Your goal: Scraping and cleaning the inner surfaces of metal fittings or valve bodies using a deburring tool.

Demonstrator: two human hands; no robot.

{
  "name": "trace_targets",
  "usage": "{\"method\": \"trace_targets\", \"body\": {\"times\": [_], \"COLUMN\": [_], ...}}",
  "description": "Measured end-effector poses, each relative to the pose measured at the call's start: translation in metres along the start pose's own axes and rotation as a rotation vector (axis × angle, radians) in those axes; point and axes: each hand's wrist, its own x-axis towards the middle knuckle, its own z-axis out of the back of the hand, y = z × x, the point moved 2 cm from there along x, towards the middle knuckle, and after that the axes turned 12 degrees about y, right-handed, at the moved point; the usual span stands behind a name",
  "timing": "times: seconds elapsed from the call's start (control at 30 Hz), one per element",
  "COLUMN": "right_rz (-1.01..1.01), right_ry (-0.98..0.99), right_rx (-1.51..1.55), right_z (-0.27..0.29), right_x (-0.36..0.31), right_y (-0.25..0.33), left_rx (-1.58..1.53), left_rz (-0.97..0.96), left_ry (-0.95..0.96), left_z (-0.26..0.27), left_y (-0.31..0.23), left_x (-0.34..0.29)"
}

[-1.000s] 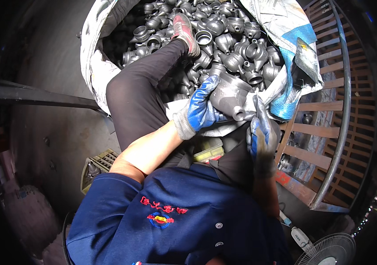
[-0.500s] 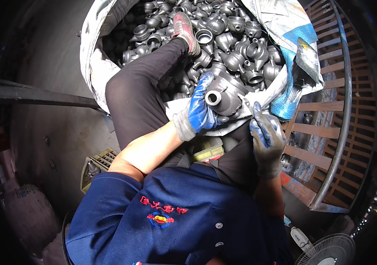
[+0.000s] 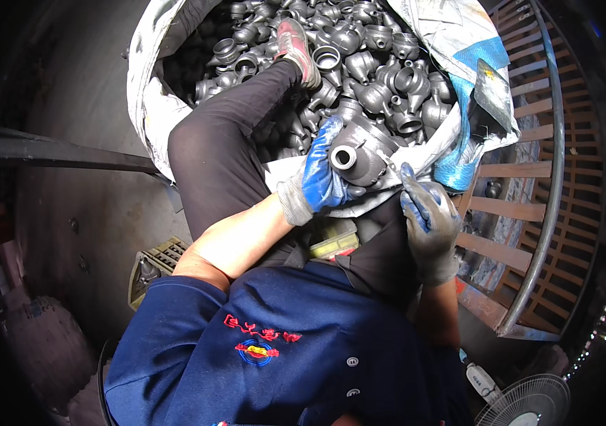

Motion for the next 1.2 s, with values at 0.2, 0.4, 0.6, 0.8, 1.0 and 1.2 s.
{"method": "trace_targets", "body": {"times": [0.2,0.4,0.6,0.8,1.0,1.2], "right_rz": [-0.027,-0.095,-0.171,-0.333,-0.475,-0.401], "right_ry": [0.001,0.108,-0.13,-0.059,0.091,0.11], "right_rx": [0.074,0.295,0.691,1.082,1.026,1.084], "right_z": [0.003,0.007,-0.004,-0.026,-0.027,-0.024], "right_x": [0.002,0.004,0.023,0.029,0.033,0.028], "right_y": [-0.002,0.001,0.005,0.001,0.0,-0.01], "left_rx": [0.09,0.085,0.027,1.526,0.521,0.296], "left_rz": [0.002,0.018,0.043,-0.192,0.003,0.078], "left_ry": [-0.028,-0.027,-0.017,0.225,-0.046,0.228], "left_z": [0.005,0.003,-0.004,-0.006,0.032,0.007], "left_y": [0.0,0.002,0.009,0.007,0.008,0.009], "left_x": [0.0,0.005,0.013,-0.002,0.003,0.005]}}
